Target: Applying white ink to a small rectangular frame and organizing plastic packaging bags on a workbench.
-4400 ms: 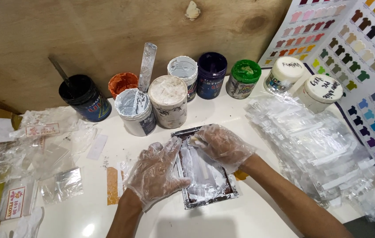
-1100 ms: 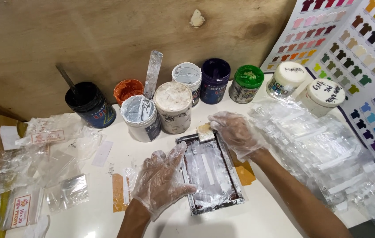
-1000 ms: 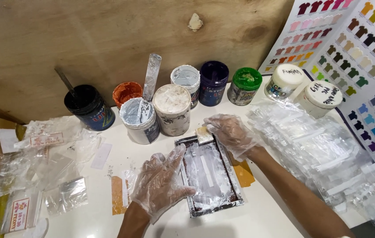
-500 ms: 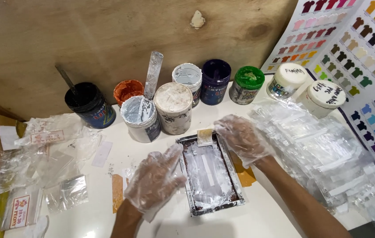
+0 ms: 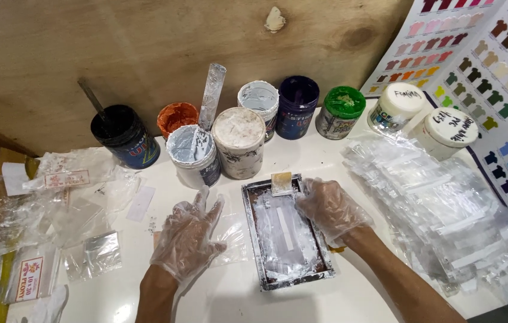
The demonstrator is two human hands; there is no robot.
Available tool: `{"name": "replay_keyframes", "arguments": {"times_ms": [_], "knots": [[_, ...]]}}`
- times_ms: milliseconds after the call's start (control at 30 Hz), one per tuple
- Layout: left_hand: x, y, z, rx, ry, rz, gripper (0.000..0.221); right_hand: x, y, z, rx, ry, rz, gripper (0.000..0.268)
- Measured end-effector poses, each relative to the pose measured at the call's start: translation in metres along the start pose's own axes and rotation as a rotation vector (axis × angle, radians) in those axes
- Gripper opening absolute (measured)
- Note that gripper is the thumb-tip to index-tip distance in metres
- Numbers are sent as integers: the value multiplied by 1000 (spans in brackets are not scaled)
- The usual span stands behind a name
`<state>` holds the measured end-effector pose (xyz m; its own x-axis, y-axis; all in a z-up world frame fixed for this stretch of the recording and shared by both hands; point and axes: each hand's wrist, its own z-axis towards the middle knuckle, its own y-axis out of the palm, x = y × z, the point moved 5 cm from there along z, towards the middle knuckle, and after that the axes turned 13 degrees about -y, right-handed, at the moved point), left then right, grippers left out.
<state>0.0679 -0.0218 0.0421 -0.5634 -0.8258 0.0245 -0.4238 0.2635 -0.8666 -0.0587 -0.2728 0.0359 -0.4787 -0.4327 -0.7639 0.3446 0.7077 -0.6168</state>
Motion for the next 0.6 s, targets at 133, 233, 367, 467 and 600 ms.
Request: {"name": "replay_keyframes", "arguments": {"times_ms": [133, 233, 367, 467, 600], "knots": [[-4, 12, 9, 38, 5, -48, 99, 9, -5, 8, -7, -316, 58, 20], [-6, 16, 14, 82, 5, 31, 97, -15, -31, -5, -62, -61, -140, 15], [-6, 21, 14, 209, 69, 57, 94, -10, -51, -1, 68, -160, 238, 23], [-2, 11, 4, 51, 10, -12, 92, -5, -73, 5, 140, -204, 45, 25], [0, 11, 7, 124, 64, -21, 88, -1, -95, 11, 196, -156, -50, 21]]}}
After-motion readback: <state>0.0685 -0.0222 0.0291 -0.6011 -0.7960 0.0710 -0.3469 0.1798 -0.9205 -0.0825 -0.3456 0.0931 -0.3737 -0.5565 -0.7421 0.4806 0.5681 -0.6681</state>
